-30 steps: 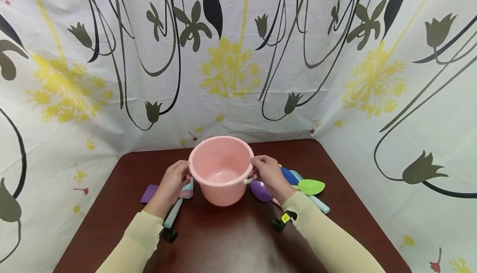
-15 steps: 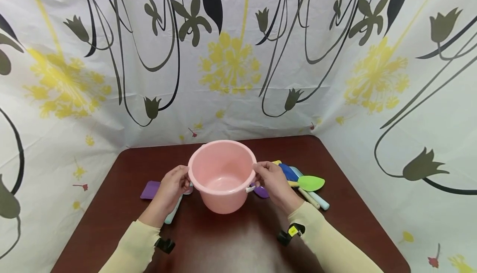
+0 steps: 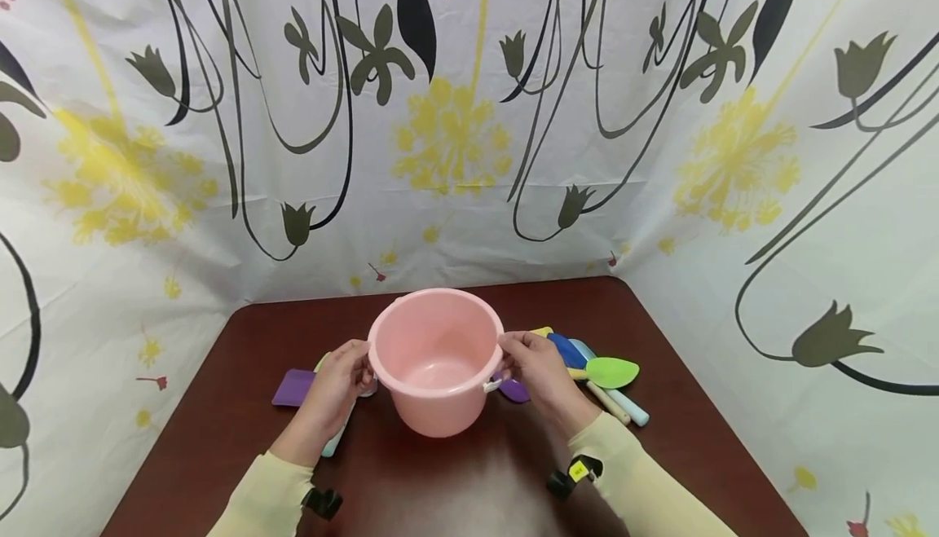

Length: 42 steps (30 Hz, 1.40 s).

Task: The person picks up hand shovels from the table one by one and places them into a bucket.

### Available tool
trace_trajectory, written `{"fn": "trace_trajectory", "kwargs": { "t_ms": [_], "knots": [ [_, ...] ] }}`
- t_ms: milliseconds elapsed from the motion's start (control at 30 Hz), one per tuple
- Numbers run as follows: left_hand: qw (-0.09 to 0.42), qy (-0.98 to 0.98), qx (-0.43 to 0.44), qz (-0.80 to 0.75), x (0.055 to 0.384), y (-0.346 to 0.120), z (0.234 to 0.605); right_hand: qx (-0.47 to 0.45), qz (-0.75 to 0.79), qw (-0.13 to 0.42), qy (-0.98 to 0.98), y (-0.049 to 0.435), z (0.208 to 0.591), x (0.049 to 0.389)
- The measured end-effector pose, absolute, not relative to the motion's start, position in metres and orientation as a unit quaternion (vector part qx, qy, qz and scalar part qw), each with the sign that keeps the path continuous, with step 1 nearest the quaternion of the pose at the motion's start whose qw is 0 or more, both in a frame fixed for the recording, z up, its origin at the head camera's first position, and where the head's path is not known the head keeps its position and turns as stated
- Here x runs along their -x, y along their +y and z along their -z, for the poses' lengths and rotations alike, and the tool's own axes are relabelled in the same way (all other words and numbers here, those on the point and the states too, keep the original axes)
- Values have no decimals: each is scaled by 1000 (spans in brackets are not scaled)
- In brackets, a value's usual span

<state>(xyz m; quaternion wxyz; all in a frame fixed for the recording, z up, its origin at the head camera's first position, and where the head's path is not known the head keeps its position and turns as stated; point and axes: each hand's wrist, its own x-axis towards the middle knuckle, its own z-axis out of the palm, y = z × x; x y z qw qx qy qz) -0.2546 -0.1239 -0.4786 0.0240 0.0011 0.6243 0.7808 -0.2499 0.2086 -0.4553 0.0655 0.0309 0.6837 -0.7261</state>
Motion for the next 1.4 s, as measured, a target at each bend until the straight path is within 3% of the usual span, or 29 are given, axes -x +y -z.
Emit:
{"fn": "trace_trajectory", "kwargs": {
  "t_ms": [300,533,933,1167,1400],
  "knots": [
    [24,629,-9,-777,252,-123,478,-40,687,31,724,220,456,242],
    [21,648,-3,-761,250,-127,480,-3,517,-32,855,245,469,230],
    [21,726,-16,-687,237,-143,493,56,367,-64,926,275,490,216],
    [26,741,-17,-671,228,-154,506,104,166,-108,975,283,509,208],
    [39,755,4,-655,223,-159,517,161,60,-193,966,289,533,204]
  ]
}}
